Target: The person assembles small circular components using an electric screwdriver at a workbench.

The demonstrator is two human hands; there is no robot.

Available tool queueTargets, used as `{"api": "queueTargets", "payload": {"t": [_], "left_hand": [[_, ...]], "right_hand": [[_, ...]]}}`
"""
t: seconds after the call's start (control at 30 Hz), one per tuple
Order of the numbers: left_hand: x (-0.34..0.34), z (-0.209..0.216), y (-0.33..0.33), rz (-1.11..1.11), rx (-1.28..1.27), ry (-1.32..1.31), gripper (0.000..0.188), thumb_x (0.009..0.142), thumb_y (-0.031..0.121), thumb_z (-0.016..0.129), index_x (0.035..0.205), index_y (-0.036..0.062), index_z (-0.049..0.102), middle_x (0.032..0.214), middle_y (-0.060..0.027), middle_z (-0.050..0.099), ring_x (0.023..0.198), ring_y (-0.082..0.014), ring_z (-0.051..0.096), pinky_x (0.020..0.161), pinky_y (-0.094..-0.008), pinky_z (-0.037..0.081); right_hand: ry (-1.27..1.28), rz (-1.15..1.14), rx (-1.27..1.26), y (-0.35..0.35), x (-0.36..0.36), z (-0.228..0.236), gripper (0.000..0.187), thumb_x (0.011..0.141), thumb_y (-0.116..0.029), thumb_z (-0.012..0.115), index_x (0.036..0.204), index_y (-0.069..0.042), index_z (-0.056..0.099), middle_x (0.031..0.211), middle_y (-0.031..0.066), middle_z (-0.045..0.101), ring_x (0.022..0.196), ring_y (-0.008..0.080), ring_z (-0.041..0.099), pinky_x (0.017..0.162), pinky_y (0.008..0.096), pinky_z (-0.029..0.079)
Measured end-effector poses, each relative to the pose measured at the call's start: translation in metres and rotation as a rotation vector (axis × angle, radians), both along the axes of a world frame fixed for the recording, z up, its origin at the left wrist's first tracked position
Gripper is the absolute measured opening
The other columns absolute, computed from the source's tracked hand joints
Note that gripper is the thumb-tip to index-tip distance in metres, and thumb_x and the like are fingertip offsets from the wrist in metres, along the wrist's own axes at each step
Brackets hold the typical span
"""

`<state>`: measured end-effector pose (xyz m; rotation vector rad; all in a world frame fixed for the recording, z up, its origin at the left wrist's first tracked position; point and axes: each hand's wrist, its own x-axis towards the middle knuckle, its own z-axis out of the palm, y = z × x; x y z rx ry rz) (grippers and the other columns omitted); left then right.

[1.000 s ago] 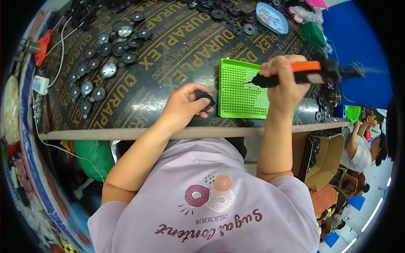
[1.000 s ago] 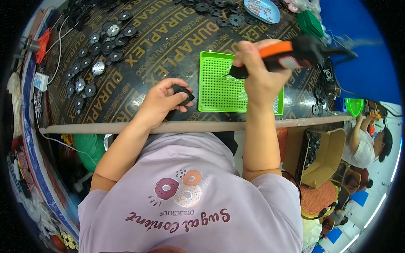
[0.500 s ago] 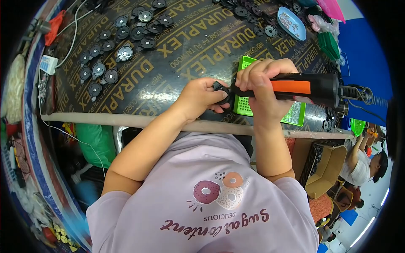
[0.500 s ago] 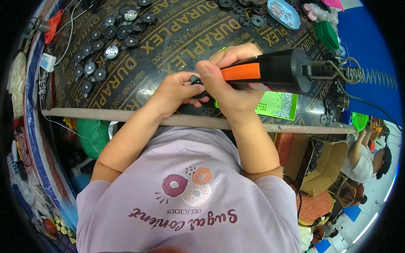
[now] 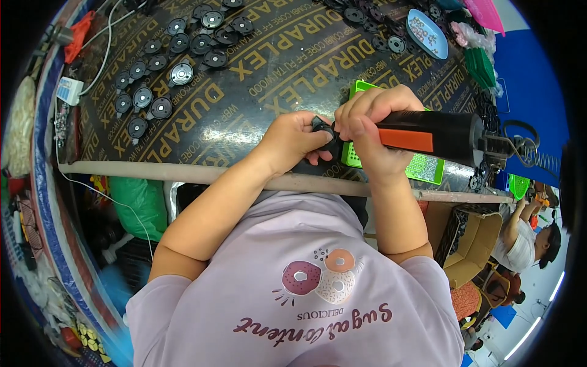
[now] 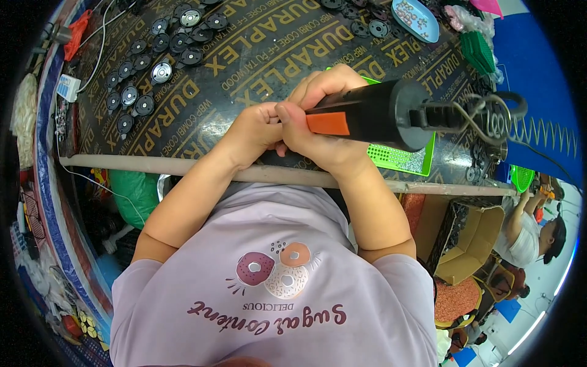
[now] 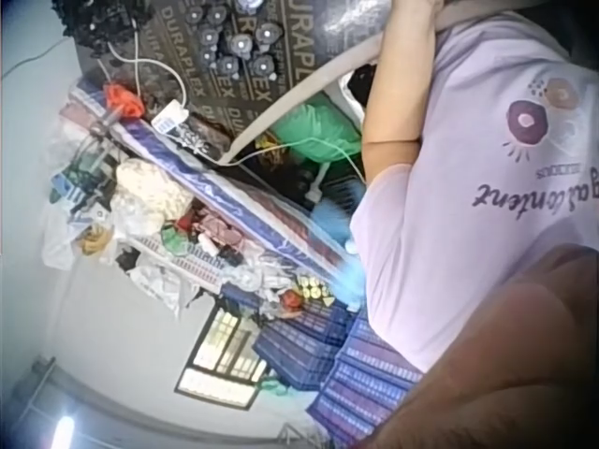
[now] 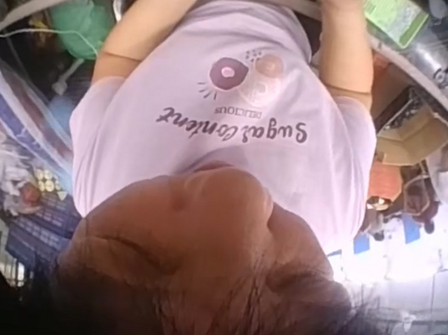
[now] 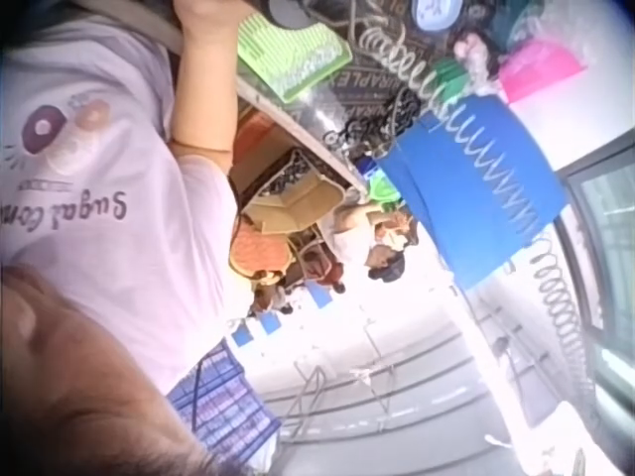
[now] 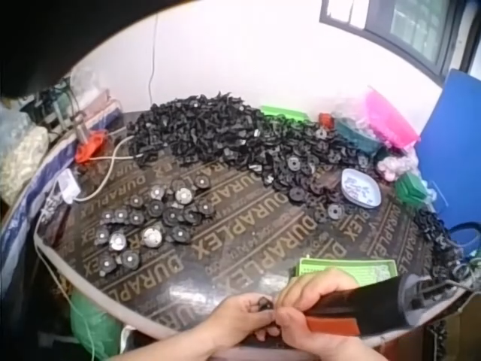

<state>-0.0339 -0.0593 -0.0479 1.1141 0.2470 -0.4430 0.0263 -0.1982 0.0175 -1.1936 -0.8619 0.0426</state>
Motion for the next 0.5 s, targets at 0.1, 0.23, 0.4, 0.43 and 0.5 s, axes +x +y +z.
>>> {"api": "queueTargets", "payload": {"t": [0.1, 0.23, 0.4, 0.43, 0.5], "left_hand": [[0.000, 0.000, -0.001, 0.003, 0.006, 0.001, 0.015, 0.086, 0.007, 0.061, 0.100, -0.0006, 0.061, 0.079, -0.0068, 0.065, 0.064, -0.0117, 0.064, 0.050, -0.0202, 0.046], [0.001, 0.005, -0.004, 0.007, 0.019, 0.012, 0.015, 0.086, 0.007, 0.061, 0.100, -0.0003, 0.061, 0.079, -0.0062, 0.065, 0.064, -0.0116, 0.064, 0.049, -0.0205, 0.046], [-0.010, 0.016, -0.002, 0.075, 0.127, 0.065, 0.019, 0.087, 0.007, 0.061, 0.104, -0.0004, 0.059, 0.080, -0.0051, 0.063, 0.061, -0.0108, 0.061, 0.049, -0.0209, 0.044], [-0.014, 0.027, 0.003, 0.055, 0.190, 0.094, 0.019, 0.087, 0.007, 0.061, 0.105, -0.0006, 0.059, 0.079, -0.0053, 0.063, 0.060, -0.0106, 0.061, 0.049, -0.0210, 0.044], [-0.035, 0.032, 0.023, -0.069, 0.216, 0.027, 0.023, 0.087, 0.008, 0.061, 0.109, 0.0016, 0.059, 0.081, -0.0050, 0.064, 0.067, -0.0103, 0.061, 0.053, -0.0227, 0.046]], "right_hand": [[0.026, 0.011, 0.006, 0.000, 0.000, -0.001, 0.022, 0.083, 0.003, 0.062, 0.085, -0.007, 0.043, 0.066, 0.0070, 0.053, 0.056, 0.0158, 0.052, 0.058, 0.0340, 0.050], [0.040, -0.006, 0.038, -0.002, -0.002, 0.002, 0.022, 0.082, 0.004, 0.062, 0.086, -0.006, 0.043, 0.067, 0.0071, 0.053, 0.056, 0.0165, 0.052, 0.058, 0.0342, 0.050], [0.020, 0.203, 0.233, -0.012, 0.001, 0.030, 0.027, 0.081, -0.010, 0.072, 0.089, -0.006, 0.046, 0.069, 0.0069, 0.053, 0.060, 0.0191, 0.053, 0.059, 0.0344, 0.050], [-0.001, 0.100, 0.252, -0.020, 0.004, 0.033, 0.027, 0.083, -0.016, 0.071, 0.089, -0.007, 0.046, 0.069, 0.0066, 0.052, 0.060, 0.0191, 0.052, 0.058, 0.0344, 0.049], [0.093, -0.233, 0.259, -0.038, 0.013, 0.032, 0.030, 0.074, 0.008, 0.072, 0.087, -0.004, 0.048, 0.069, 0.0074, 0.058, 0.055, 0.0156, 0.057, 0.051, 0.0255, 0.047]]}}
